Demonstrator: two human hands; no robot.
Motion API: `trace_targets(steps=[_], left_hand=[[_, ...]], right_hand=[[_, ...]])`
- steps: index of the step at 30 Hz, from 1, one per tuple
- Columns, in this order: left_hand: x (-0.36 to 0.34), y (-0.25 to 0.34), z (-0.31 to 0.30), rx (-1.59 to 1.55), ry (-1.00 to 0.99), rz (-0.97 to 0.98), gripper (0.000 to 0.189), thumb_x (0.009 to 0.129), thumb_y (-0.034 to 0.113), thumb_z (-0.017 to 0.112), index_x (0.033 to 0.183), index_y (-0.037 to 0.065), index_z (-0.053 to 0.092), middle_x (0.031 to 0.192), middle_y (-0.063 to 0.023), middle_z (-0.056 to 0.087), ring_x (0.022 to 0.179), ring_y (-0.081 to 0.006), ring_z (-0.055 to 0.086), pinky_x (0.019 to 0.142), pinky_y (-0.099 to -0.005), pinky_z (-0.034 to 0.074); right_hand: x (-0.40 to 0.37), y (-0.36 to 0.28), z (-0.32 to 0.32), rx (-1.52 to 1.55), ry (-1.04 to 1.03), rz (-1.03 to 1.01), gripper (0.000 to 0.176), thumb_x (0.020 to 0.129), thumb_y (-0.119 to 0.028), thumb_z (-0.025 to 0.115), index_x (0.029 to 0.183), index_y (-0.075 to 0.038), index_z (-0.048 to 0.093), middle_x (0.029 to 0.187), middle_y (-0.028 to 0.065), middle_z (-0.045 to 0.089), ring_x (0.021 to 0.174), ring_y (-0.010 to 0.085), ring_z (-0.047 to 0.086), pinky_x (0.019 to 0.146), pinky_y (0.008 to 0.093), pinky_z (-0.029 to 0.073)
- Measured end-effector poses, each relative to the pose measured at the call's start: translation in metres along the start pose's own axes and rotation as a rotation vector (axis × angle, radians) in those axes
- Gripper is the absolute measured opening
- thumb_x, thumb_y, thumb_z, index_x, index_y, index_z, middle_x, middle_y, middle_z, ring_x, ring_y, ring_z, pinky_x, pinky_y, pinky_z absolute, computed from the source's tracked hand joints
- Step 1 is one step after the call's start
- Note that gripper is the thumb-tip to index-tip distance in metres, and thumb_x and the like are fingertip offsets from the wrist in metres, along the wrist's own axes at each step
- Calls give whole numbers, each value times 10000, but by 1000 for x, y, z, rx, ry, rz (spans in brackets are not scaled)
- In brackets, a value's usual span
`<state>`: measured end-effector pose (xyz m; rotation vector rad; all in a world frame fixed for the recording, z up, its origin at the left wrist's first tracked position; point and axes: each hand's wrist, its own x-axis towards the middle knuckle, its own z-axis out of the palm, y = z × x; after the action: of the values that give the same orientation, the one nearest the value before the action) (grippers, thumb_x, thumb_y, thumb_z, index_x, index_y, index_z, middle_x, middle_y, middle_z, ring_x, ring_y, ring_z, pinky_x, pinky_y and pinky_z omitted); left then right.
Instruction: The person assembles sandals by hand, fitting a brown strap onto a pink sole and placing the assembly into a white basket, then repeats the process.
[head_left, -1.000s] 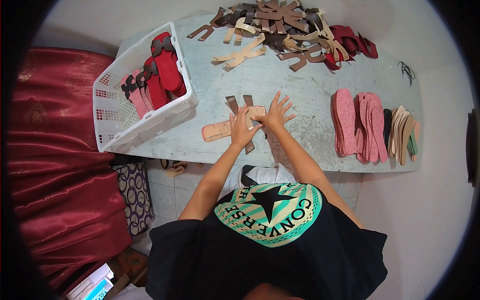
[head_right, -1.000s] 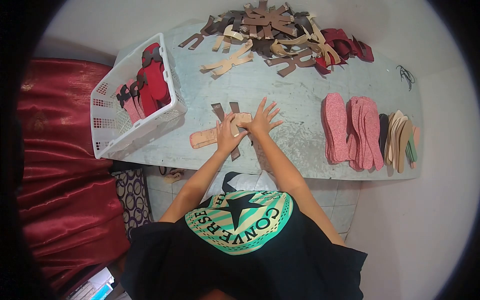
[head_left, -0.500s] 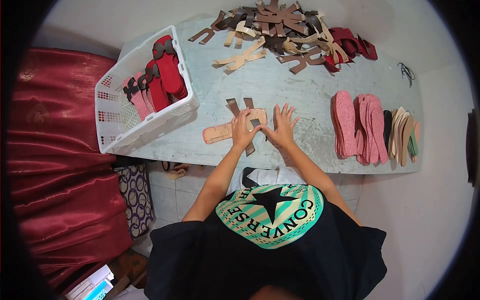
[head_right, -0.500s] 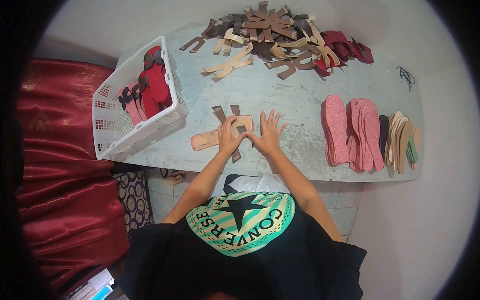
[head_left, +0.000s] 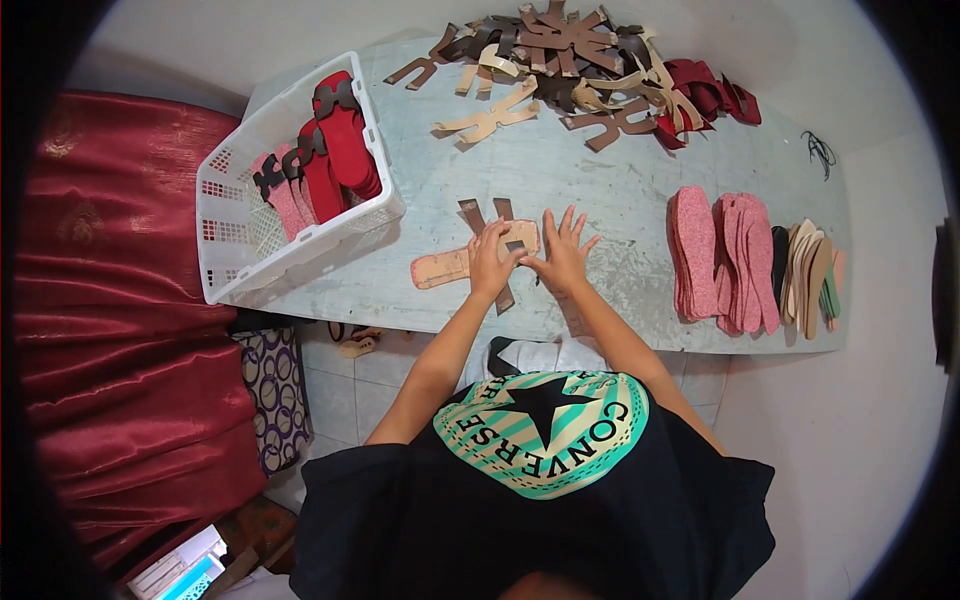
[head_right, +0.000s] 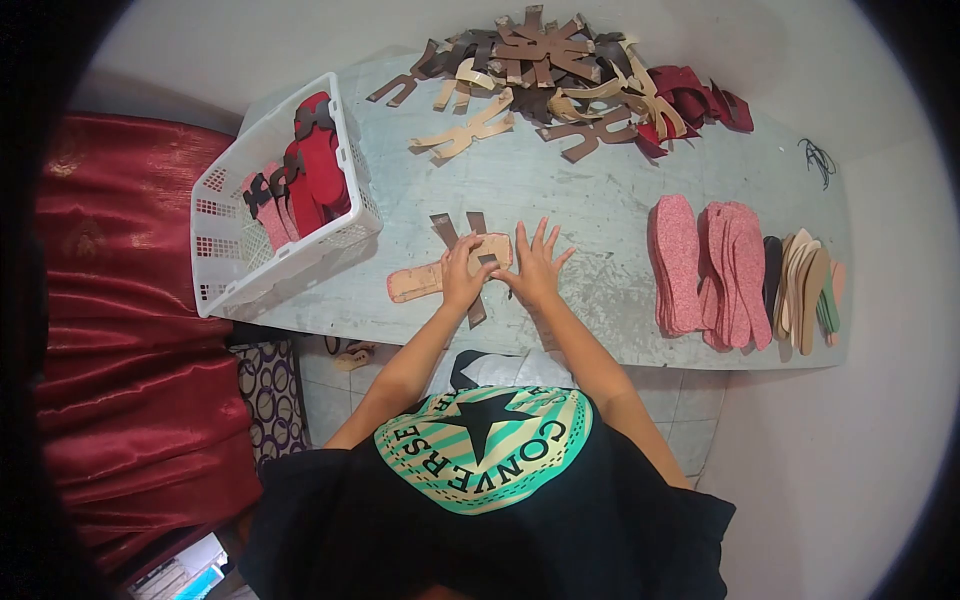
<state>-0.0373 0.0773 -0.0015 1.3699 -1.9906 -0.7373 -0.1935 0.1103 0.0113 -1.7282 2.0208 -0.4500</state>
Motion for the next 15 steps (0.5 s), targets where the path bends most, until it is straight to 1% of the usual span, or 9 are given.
trace_targets(steps=[2, 6, 7, 8, 9, 11, 12, 13, 15], left_hand=[[2, -6, 1, -55, -22, -102, 499, 719, 210, 681, 1152, 75, 473, 1270, -85, 471, 1205, -294, 403, 1010, -441, 250], [6, 3, -5, -11, -38, -54, 471, 737, 183, 661, 1154, 63, 478, 1272, -103, 462, 1220, -318, 380, 1017, -451, 273], [8, 6, -8, 57, -32, 32, 461, 735, 174, 661, 1144, 55, 484, 1270, -113, 459, 1225, -325, 372, 1015, -452, 284], [13, 9, -11, 125, -23, 119, 451, 734, 165, 661, 1134, 48, 489, 1269, -123, 455, 1231, -332, 364, 1014, -453, 294], [19, 8, -14, 127, -22, 123, 451, 734, 165, 661, 1134, 48, 489, 1269, -123, 455, 1231, -332, 364, 1014, -453, 294], [40, 4, -22, 30, -78, 285, 421, 735, 152, 657, 1103, 34, 491, 1238, -160, 465, 1222, -371, 366, 1010, -457, 294], [50, 5, -27, 102, -54, 336, 412, 738, 138, 649, 1098, 20, 488, 1200, -164, 484, 1180, -360, 406, 970, -430, 343], [58, 7, -31, 101, -50, 339, 412, 738, 138, 649, 1098, 20, 488, 1200, -164, 484, 1180, -360, 406, 970, -430, 343], [76, 10, -36, 35, -156, 227, 416, 739, 125, 642, 1109, 18, 486, 1144, -164, 506, 1100, -342, 459, 919, -407, 379]], right_hand=[[1, -9, -12, 3, -41, 22, 1045, 617, -612, 651, 1418, -166, 151, 1431, 288, -34, 1302, 487, -94, 899, 710, -87], [14, -21, -23, 28, -168, 211, 1175, 548, -520, 757, 1424, -207, 39, 1424, 291, -80, 1298, 484, -119, 907, 713, -63], [18, -24, -23, 45, -204, 292, 1242, 516, -488, 793, 1423, -211, -9, 1423, 289, -98, 1299, 480, -127, 912, 713, -55], [21, -26, -23, 48, -200, 291, 1242, 516, -488, 793, 1423, -211, -9, 1423, 289, -98, 1299, 480, -127, 912, 713, -55], [24, -28, -22, 48, -215, 350, 1298, 484, -461, 818, 1415, -220, -55, 1425, 280, -112, 1302, 471, -128, 916, 712, -47], [29, -29, -22, 45, -220, 410, 1358, 453, -434, 842, 1407, -229, -101, 1426, 271, -126, 1306, 461, -130, 921, 710, -40], [30, -29, -23, 50, -237, 442, 1370, 447, -429, 846, 1404, -231, -114, 1427, 266, -132, 1309, 453, -135, 923, 709, -38], [30, -30, -23, 54, -254, 474, 1382, 441, -424, 850, 1401, -233, -126, 1428, 260, -138, 1311, 444, -139, 925, 707, -35], [29, -30, -24, 63, -251, 484, 1387, 439, -418, 852, 1400, -233, -130, 1428, 258, -143, 1313, 438, -143, 923, 709, -34]])
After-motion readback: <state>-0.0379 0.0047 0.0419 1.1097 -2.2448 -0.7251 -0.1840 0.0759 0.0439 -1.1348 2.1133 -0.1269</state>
